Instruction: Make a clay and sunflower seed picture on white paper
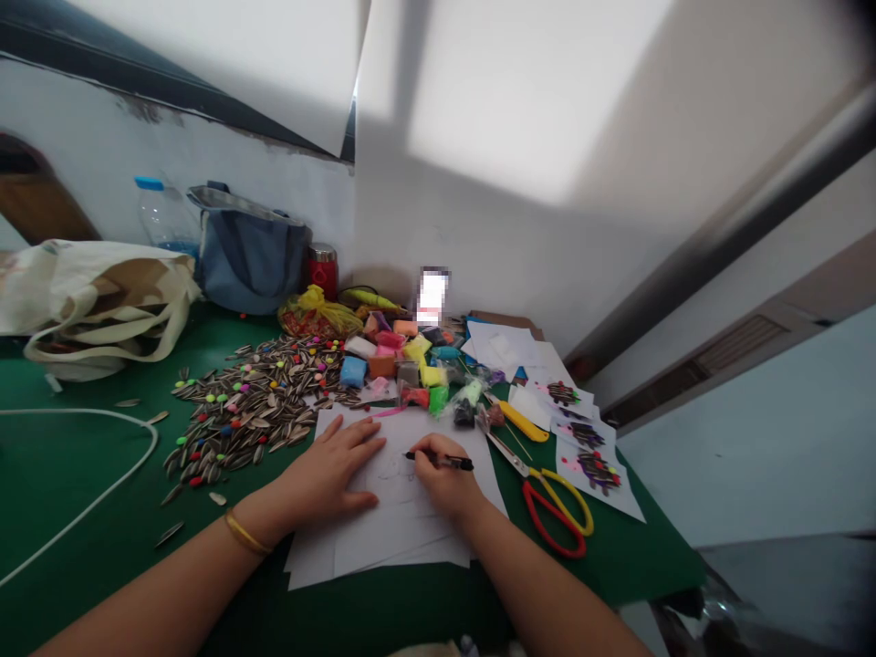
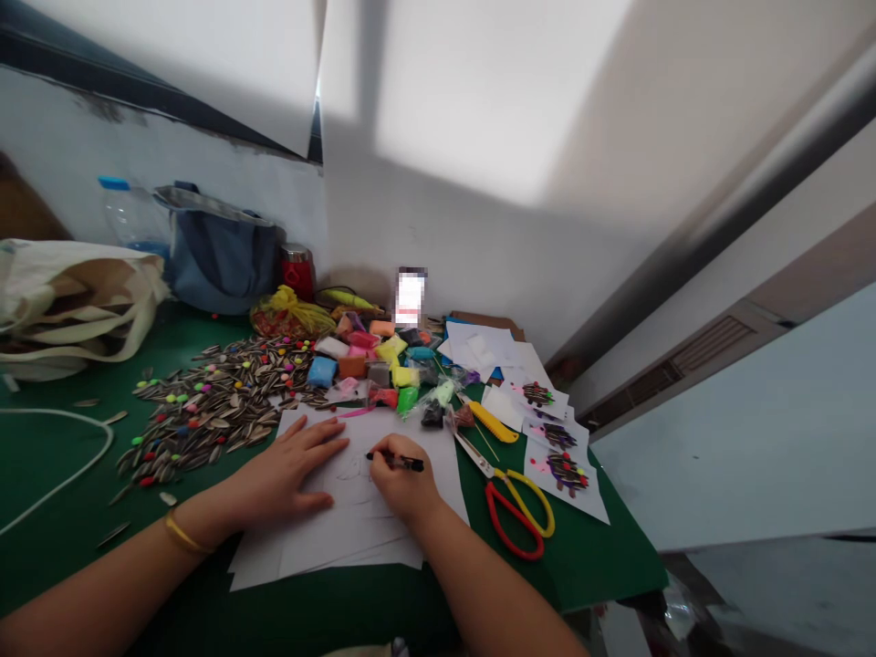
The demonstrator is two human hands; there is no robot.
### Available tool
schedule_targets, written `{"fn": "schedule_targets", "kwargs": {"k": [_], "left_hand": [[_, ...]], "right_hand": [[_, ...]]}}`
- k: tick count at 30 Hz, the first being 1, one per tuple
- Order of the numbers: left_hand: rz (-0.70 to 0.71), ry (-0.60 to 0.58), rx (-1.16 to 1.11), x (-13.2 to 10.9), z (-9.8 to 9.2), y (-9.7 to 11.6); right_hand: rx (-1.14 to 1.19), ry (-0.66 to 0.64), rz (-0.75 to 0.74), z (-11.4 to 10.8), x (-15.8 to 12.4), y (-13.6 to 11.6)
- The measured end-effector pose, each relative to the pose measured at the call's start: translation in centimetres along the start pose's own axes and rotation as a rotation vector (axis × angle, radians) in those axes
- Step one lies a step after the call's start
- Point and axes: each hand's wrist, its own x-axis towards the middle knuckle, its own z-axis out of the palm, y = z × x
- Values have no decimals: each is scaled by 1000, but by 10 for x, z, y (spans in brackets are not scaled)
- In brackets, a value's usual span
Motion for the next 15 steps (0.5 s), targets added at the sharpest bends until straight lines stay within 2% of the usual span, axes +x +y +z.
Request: {"fn": "schedule_targets", "kwargs": {"k": [7, 15], "left_hand": [[1, -2, 9, 0, 0, 0], [-7, -8, -13, 0, -1, 1]], "right_hand": [[-21, -19, -17, -2, -1, -5], [-24, 6, -27, -1, -1, 0]]}}
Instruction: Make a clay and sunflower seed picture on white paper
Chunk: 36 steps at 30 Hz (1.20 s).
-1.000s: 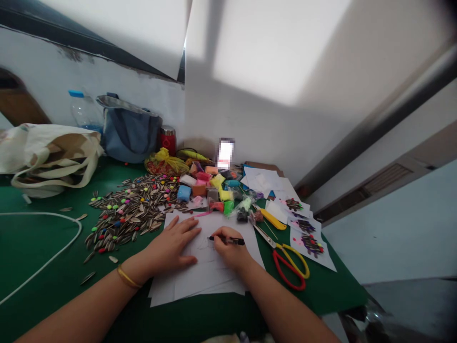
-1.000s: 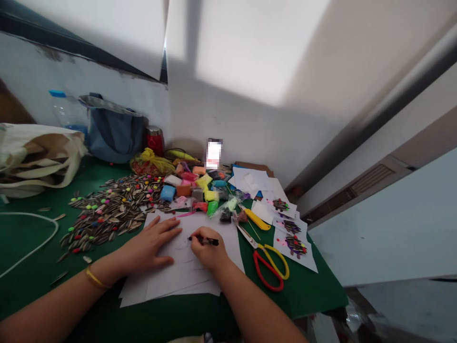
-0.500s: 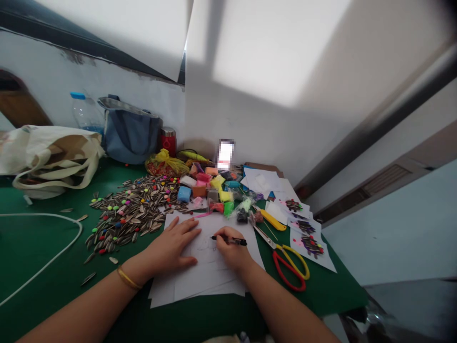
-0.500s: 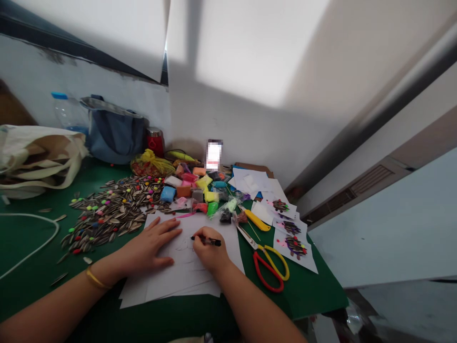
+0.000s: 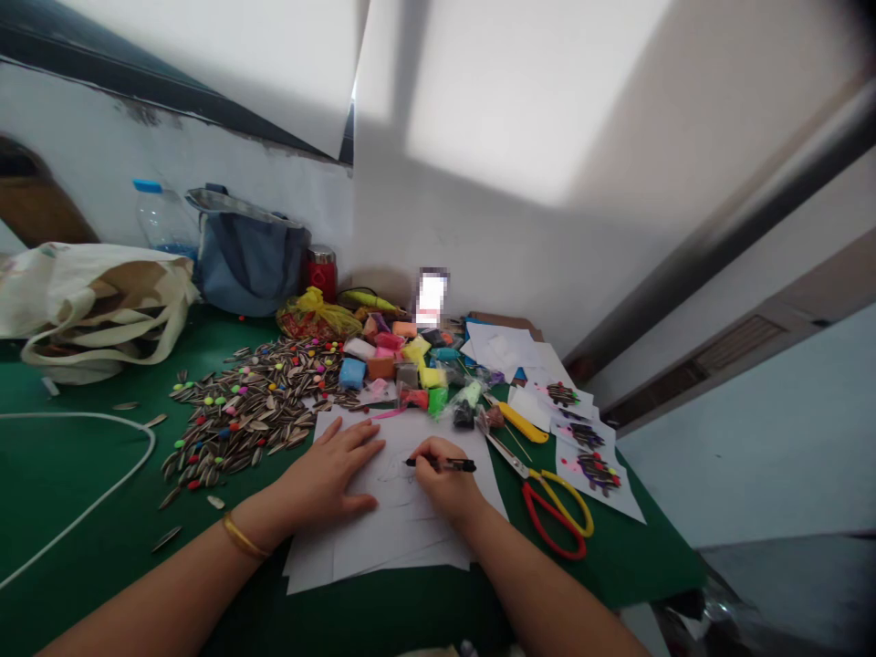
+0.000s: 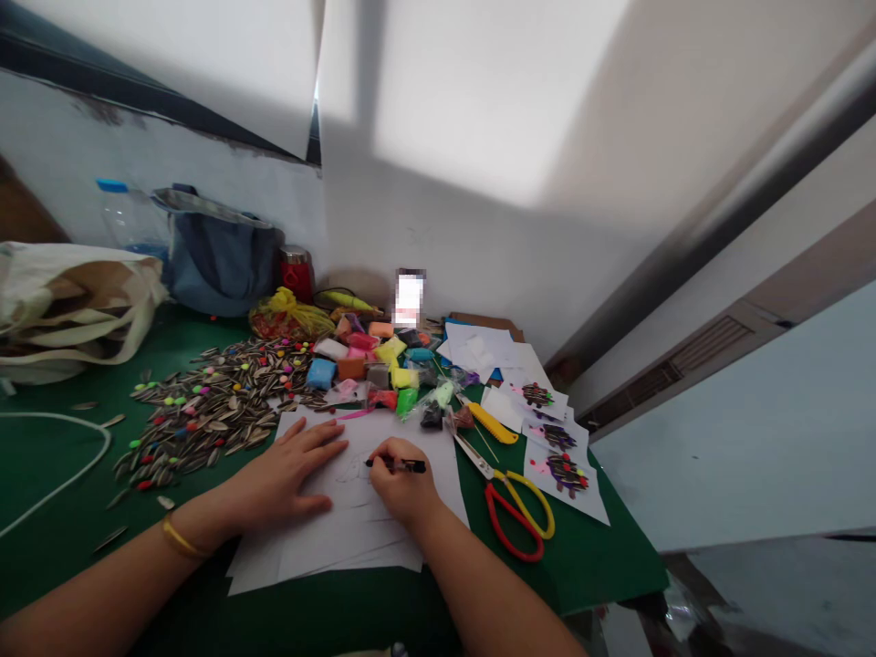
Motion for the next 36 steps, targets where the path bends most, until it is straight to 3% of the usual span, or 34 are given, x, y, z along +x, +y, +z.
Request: {"fn": "schedule_targets", "kwargs": {"k": [27, 36], "left_hand": [[17, 12, 41, 0, 4, -3], [5, -13, 51, 1, -1, 0]], "right_hand": [[-53, -20, -43, 0, -5, -4], [44, -19, 2, -6, -7, -2]]}}
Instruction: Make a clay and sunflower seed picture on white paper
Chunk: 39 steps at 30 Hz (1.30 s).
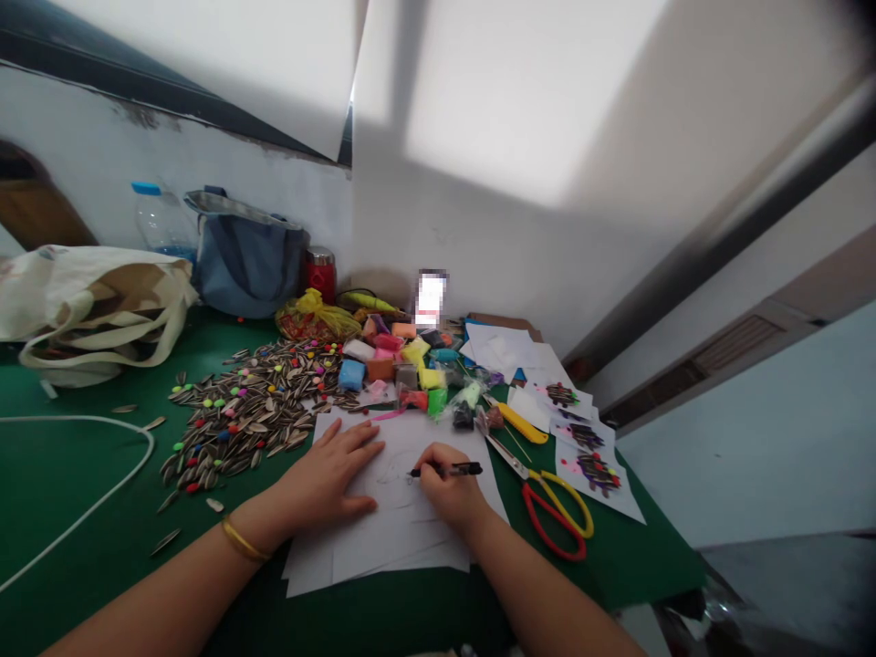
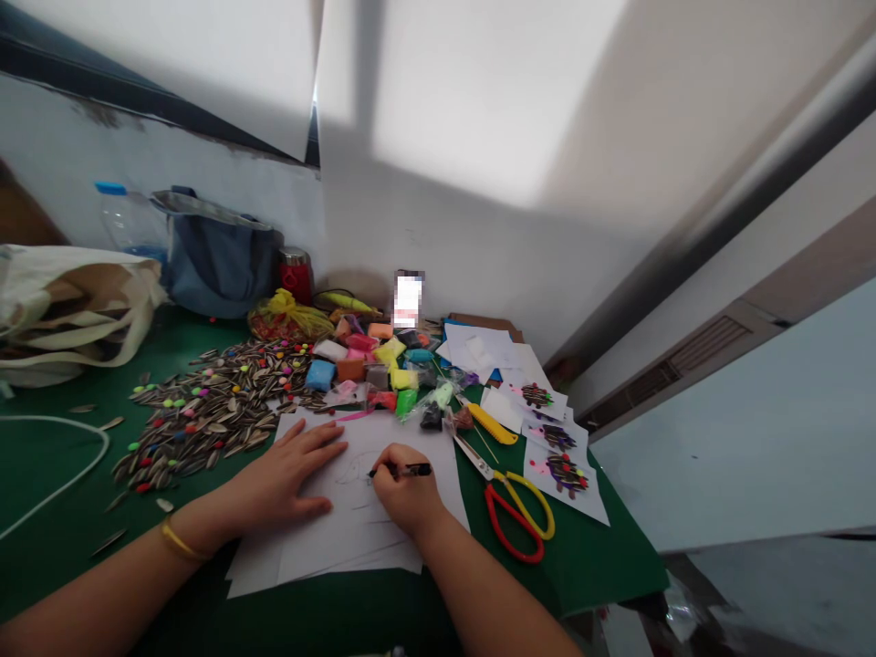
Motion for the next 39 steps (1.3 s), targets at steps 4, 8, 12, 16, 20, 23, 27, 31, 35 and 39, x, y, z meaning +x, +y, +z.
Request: {"fn": "schedule_targets", "kwargs": {"k": [4, 8, 12, 16, 20, 23, 27, 31, 35, 39], "left_hand": [[-2, -4, -1, 0, 1, -1], [-3, 1, 2, 1, 2, -1], [2, 8, -1, 0, 2, -1], [8, 19, -10, 0, 2, -1], [5, 11, -13, -1, 1, -1], [5, 17, -15, 0, 2, -1], [1, 18, -6, 0, 2, -1], [-1, 3, 3, 0, 0, 0], [6, 5, -11, 0, 0, 0], [11, 12, -16, -1, 0, -1]], "right_hand": [[-21, -12, -19, 1, -1, 1], [-52, -23, -38, 2, -2, 1], [-29, -35, -33, 1, -1, 1], [12, 13, -6, 0, 0, 3], [1, 8, 15, 1, 0, 3], [-15, 0, 15, 2, 0, 1], [-53, 0, -11, 1, 1, -1], [-35, 3, 2, 0, 1, 0], [10, 18, 10, 0, 1, 2], [-17, 20, 7, 1, 1, 1]]}}
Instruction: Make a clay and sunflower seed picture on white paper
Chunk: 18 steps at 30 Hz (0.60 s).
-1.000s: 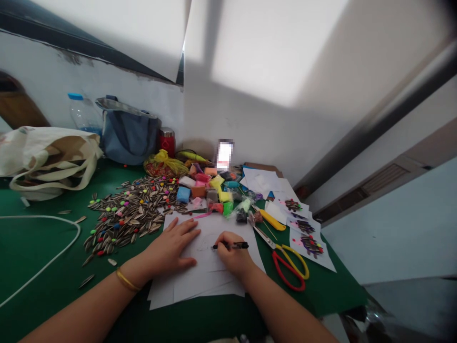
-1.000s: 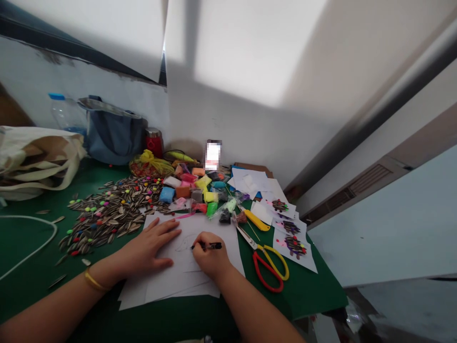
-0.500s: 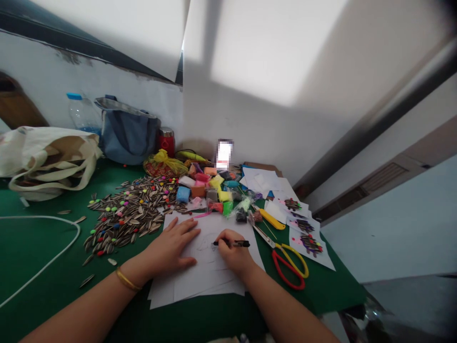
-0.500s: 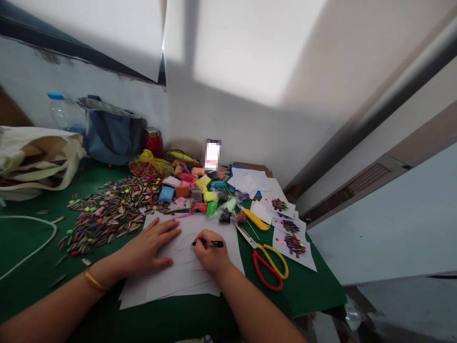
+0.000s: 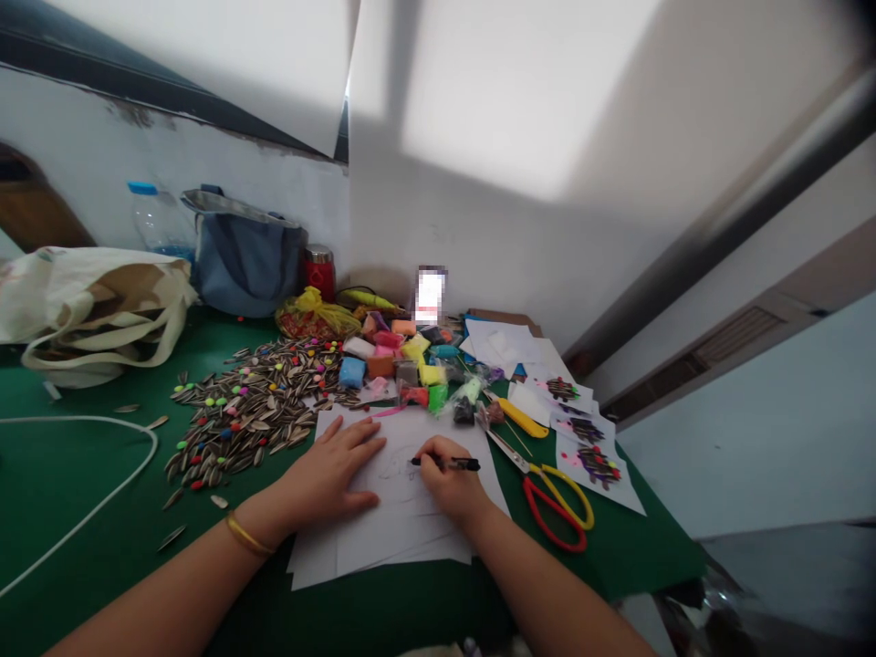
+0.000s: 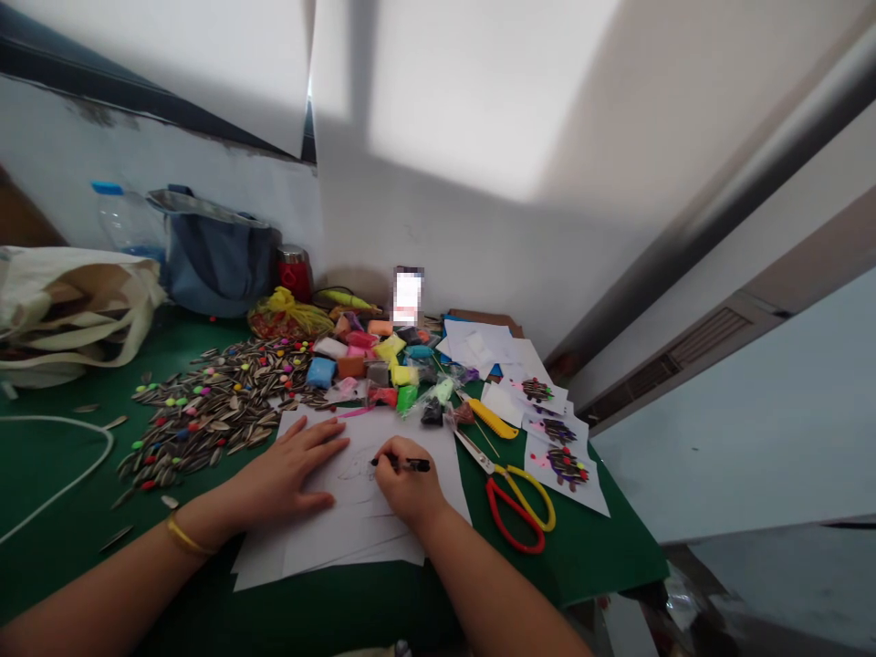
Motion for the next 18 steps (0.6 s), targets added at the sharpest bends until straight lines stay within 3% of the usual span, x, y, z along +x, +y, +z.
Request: {"fn": "schedule_targets", "kwargs": {"k": [18], "left_hand": [[-1, 8, 2, 0, 0, 1]], "right_hand": [[-55, 0, -1, 2, 2, -1]]}}
